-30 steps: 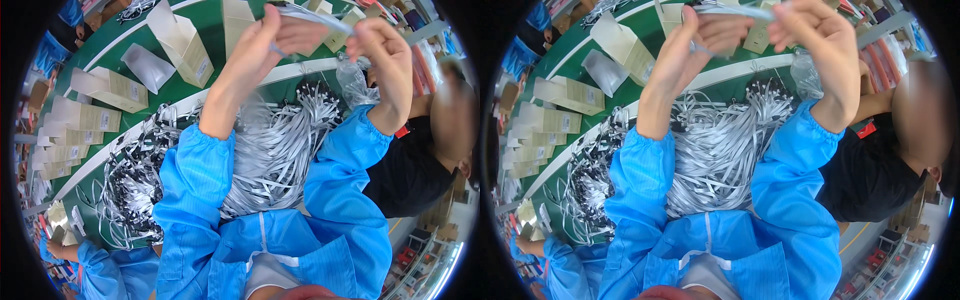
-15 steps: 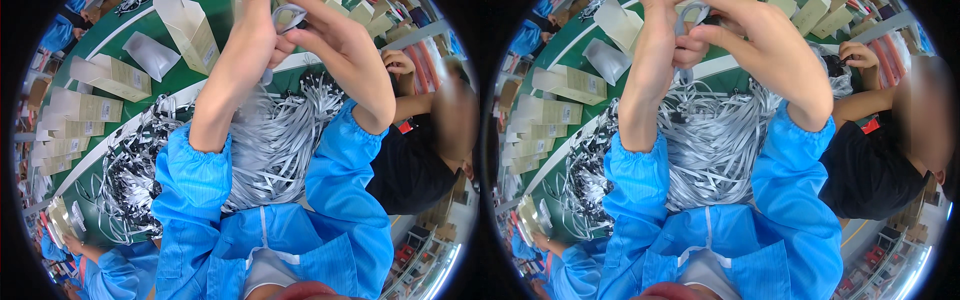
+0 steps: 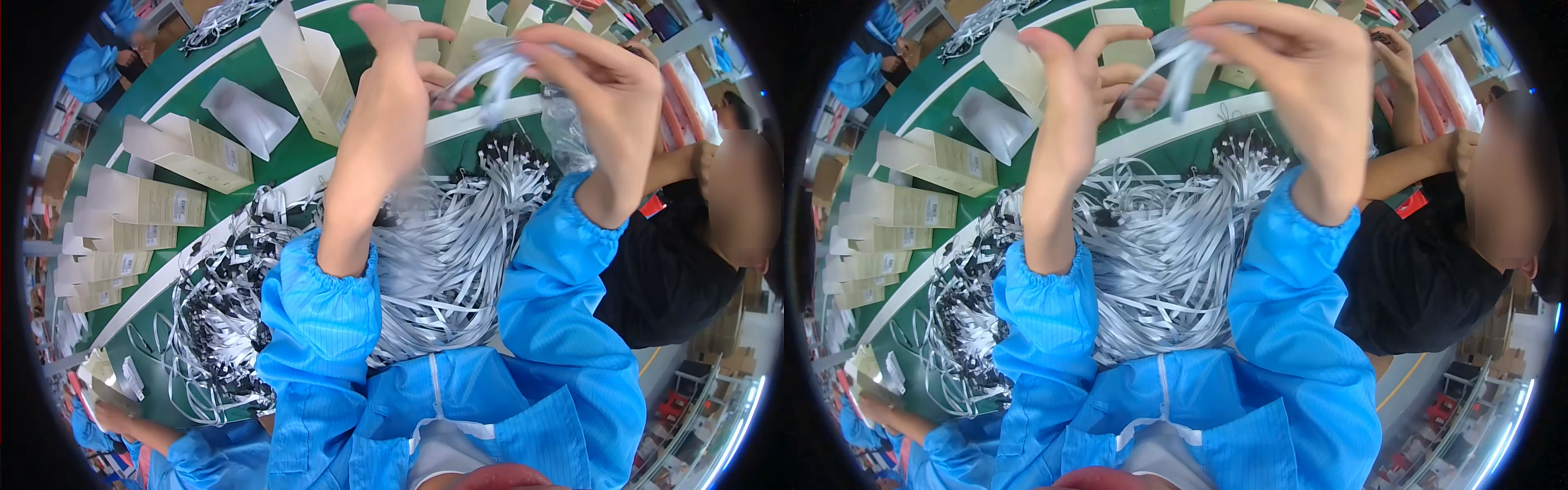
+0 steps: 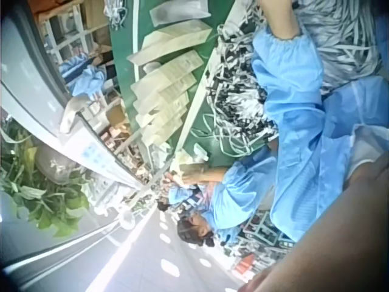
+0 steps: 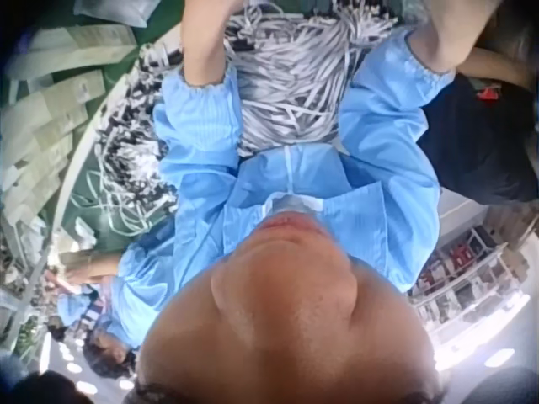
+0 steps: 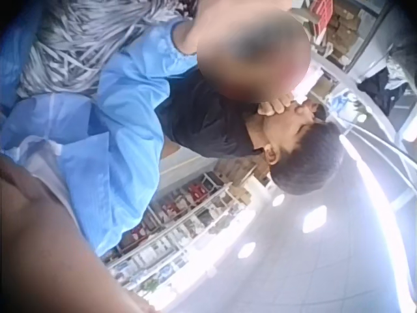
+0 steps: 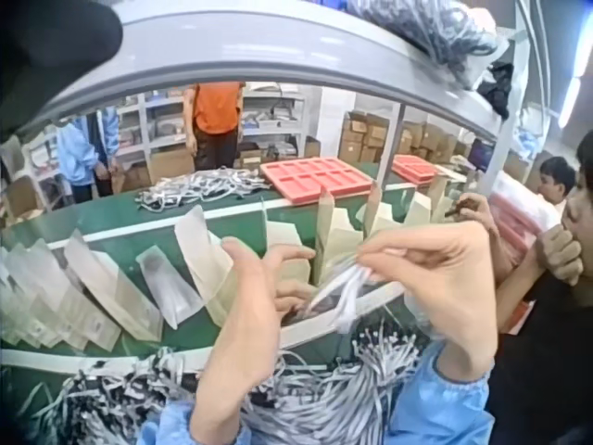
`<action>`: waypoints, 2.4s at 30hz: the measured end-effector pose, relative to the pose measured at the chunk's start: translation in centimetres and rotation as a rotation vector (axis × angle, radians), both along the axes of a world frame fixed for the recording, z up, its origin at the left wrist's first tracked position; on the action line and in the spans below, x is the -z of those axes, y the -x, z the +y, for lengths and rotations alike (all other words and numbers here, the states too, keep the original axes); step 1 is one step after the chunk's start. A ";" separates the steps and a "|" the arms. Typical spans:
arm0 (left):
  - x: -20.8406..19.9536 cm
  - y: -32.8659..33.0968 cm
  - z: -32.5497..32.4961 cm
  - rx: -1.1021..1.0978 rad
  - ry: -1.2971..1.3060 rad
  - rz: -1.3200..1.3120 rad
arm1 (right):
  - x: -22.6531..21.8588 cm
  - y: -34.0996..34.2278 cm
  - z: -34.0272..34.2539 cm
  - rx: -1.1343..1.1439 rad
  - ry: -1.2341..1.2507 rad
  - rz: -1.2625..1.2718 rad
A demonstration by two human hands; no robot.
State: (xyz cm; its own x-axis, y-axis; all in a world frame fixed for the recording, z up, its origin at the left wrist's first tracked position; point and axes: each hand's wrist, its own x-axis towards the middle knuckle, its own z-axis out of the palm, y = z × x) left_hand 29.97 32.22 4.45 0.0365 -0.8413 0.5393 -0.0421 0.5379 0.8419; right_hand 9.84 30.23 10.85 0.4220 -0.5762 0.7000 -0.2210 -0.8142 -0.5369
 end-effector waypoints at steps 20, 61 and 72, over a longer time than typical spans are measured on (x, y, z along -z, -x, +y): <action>10.1 -4.1 -5.3 0.009 -0.644 -1.032 | -2.9 7.8 -19.8 0.638 0.489 0.166; 1.0 -6.1 2.2 0.083 -0.041 -0.678 | 1.7 -2.0 -3.7 -0.351 -0.171 0.630; 1.9 -2.0 -0.1 1.103 -0.239 -0.406 | -0.1 2.6 -0.7 -0.708 -0.128 -0.823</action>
State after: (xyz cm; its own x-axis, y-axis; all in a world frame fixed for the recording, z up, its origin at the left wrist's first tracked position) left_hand 31.94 32.08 2.58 -0.9035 -0.3930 0.1711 0.0581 0.2831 0.9573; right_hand 7.22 29.51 10.96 0.1169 -0.4756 0.8719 0.7409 -0.5428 -0.3955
